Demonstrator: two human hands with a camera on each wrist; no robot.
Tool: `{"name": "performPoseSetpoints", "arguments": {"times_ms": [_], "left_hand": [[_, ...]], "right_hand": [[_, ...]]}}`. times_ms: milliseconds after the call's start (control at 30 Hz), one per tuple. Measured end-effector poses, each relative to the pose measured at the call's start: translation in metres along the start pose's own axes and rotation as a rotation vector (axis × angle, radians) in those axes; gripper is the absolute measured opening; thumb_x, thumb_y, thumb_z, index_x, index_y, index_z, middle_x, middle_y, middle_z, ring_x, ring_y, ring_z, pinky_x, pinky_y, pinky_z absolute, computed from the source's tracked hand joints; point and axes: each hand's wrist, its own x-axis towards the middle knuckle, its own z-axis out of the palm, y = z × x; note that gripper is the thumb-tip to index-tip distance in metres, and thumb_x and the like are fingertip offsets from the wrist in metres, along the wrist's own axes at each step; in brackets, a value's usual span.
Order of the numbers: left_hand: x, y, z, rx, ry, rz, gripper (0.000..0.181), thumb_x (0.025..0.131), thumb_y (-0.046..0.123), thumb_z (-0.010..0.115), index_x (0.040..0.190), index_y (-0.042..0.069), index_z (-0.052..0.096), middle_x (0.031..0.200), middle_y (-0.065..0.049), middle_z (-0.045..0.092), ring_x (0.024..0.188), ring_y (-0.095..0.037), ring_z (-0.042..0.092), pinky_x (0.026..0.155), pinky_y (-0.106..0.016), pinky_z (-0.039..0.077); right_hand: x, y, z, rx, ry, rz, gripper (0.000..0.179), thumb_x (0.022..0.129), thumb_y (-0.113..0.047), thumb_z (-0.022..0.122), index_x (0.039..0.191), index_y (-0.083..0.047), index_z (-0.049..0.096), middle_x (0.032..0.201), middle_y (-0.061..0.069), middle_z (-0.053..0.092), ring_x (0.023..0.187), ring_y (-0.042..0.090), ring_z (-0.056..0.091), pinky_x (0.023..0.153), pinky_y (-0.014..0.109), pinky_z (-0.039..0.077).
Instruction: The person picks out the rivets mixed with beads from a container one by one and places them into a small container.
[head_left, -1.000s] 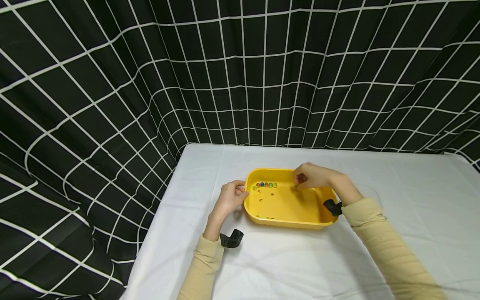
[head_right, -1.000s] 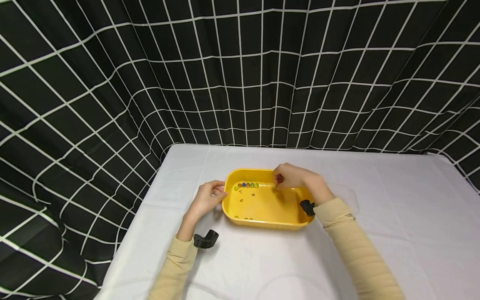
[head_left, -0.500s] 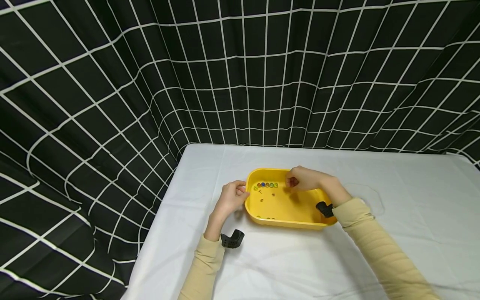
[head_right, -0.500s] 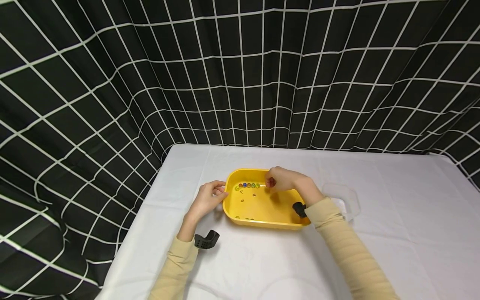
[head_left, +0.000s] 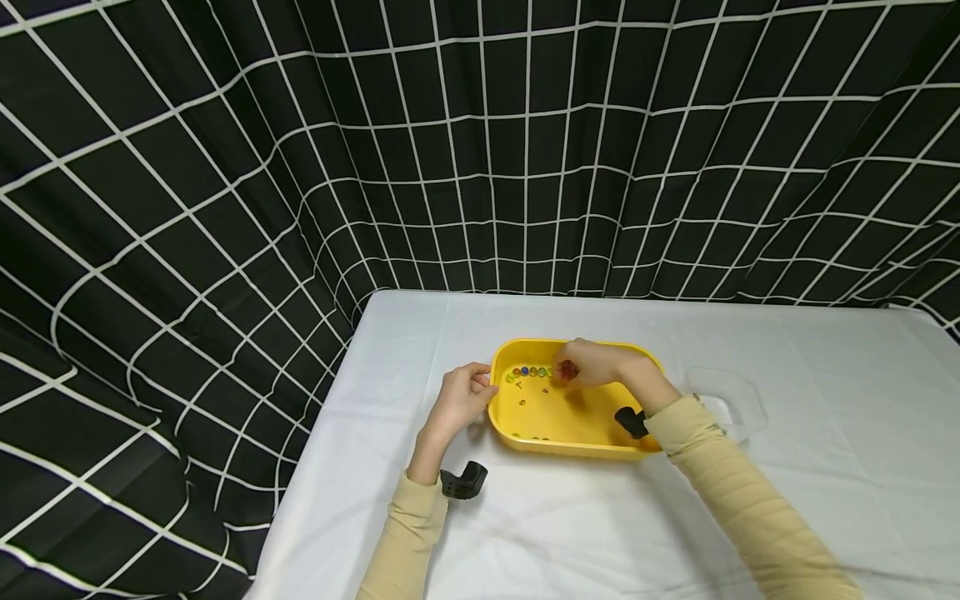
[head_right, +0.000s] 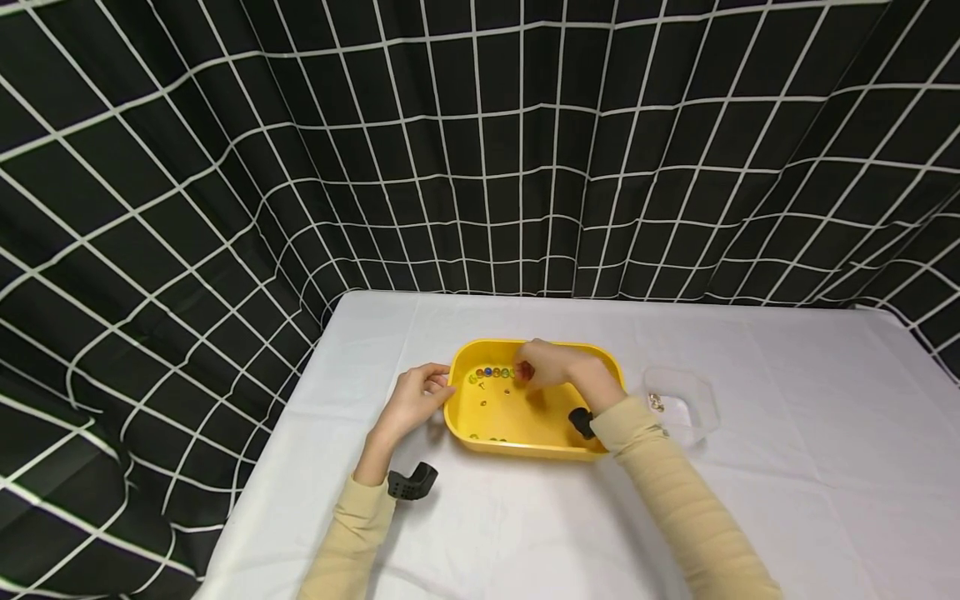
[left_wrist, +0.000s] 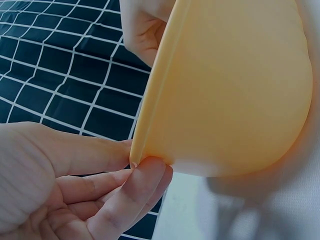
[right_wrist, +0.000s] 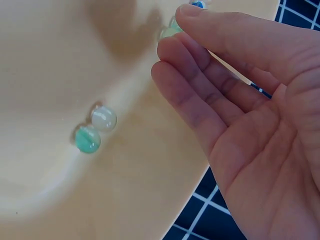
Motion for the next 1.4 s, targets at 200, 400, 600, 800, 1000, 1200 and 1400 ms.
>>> {"name": "performPoseSetpoints", "arguments": {"times_ms": [200, 400, 600, 800, 1000, 1200, 1400], "left_hand": [[0.0, -0.001, 0.0, -0.003, 0.001, -0.002, 0.033, 0.086, 0.003, 0.063, 0.116, -0.009, 0.057, 0.089, -0.012, 0.06, 0.076, -0.019, 0.062, 0.064, -0.025, 0.052], [0.0, 0.0, 0.0, -0.004, 0.0, -0.002, 0.033, 0.086, 0.003, 0.063, 0.116, -0.009, 0.057, 0.089, -0.011, 0.06, 0.076, -0.019, 0.062, 0.063, -0.024, 0.052], [0.001, 0.0, -0.001, -0.003, -0.003, -0.003, 0.034, 0.086, 0.003, 0.063, 0.117, -0.008, 0.057, 0.089, -0.011, 0.06, 0.076, -0.018, 0.061, 0.064, -0.024, 0.052], [0.001, 0.0, 0.0, -0.002, -0.003, -0.001, 0.033, 0.086, 0.003, 0.063, 0.116, -0.008, 0.058, 0.089, -0.011, 0.06, 0.076, -0.018, 0.061, 0.065, -0.025, 0.052], [0.001, -0.001, 0.0, 0.002, -0.001, -0.003, 0.033, 0.086, 0.003, 0.063, 0.116, -0.009, 0.057, 0.089, -0.011, 0.06, 0.076, -0.018, 0.061, 0.064, -0.025, 0.052], [0.001, 0.0, 0.0, -0.002, -0.001, -0.013, 0.033, 0.086, 0.003, 0.063, 0.116, -0.009, 0.057, 0.088, -0.011, 0.06, 0.076, -0.018, 0.061, 0.063, -0.024, 0.052], [0.001, 0.001, 0.0, 0.002, -0.002, -0.012, 0.033, 0.085, 0.002, 0.063, 0.116, -0.009, 0.058, 0.088, -0.01, 0.06, 0.076, -0.018, 0.061, 0.063, -0.024, 0.052]], "right_hand": [[0.006, -0.003, 0.005, -0.009, -0.021, 0.021, 0.01, 0.076, 0.008, 0.067, 0.08, 0.001, 0.061, 0.07, 0.003, 0.054, 0.064, 0.009, 0.044, 0.059, 0.022, 0.04], [0.012, -0.007, 0.008, 0.004, -0.033, 0.032, 0.012, 0.075, 0.009, 0.066, 0.081, 0.001, 0.061, 0.072, 0.005, 0.056, 0.065, 0.01, 0.044, 0.06, 0.021, 0.041], [0.019, -0.009, 0.011, 0.008, -0.051, 0.034, 0.011, 0.075, 0.008, 0.067, 0.082, 0.001, 0.062, 0.074, 0.006, 0.057, 0.065, 0.009, 0.045, 0.06, 0.021, 0.043], [0.024, -0.009, 0.014, -0.005, -0.06, 0.033, 0.015, 0.073, 0.011, 0.066, 0.085, 0.001, 0.064, 0.076, 0.003, 0.058, 0.068, 0.01, 0.048, 0.063, 0.021, 0.045], [0.026, -0.009, 0.016, -0.002, -0.072, 0.059, 0.016, 0.073, 0.011, 0.066, 0.085, 0.001, 0.063, 0.075, 0.003, 0.057, 0.068, 0.01, 0.048, 0.062, 0.02, 0.045], [0.028, -0.011, 0.017, -0.014, -0.081, 0.07, 0.016, 0.072, 0.011, 0.066, 0.083, 0.0, 0.062, 0.074, 0.002, 0.056, 0.066, 0.01, 0.047, 0.061, 0.02, 0.044], [0.029, -0.011, 0.019, -0.019, -0.088, 0.075, 0.016, 0.071, 0.011, 0.066, 0.08, -0.002, 0.061, 0.071, 0.002, 0.055, 0.064, 0.01, 0.046, 0.059, 0.019, 0.041]]}}
